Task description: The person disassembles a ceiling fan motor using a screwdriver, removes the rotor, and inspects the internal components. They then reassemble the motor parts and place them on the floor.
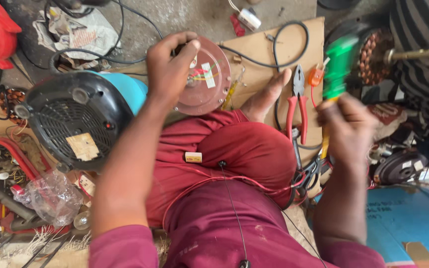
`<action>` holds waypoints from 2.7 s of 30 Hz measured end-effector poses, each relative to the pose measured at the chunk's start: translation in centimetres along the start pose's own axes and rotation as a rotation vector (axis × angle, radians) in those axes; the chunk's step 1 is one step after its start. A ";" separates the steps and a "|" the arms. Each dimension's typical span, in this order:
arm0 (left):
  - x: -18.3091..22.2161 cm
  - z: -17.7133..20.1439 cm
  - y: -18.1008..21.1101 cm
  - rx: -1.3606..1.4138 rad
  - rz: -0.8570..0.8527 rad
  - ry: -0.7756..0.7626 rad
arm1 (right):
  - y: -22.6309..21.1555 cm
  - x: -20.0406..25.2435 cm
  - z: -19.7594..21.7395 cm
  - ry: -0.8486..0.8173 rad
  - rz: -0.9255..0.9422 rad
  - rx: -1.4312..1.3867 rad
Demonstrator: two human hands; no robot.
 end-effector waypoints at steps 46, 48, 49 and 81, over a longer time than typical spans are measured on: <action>-7.4 0.3 -2.8 -0.367 -0.347 0.388 | 2.1 -7.4 -15.6 -0.377 -0.245 0.225; -3.6 4.8 -5.9 -0.410 -0.182 0.650 | 3.4 -8.6 -22.7 -0.370 -0.301 0.114; -1.9 6.3 -8.4 -0.418 -0.045 0.754 | 4.6 -8.6 -24.7 -0.344 -0.337 0.082; -5.5 4.4 -5.0 0.578 -0.115 0.286 | -1.2 -12.6 -25.6 -0.341 -0.178 -0.666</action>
Point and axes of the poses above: each hand's wrist, its own x-axis away from the middle knuckle, its own z-axis out of the back of the hand, y = z × x, the point moved 5 cm from there along -x, towards the middle knuckle, and after that the axes turned 4 degrees about y, right-handed, at the moved point
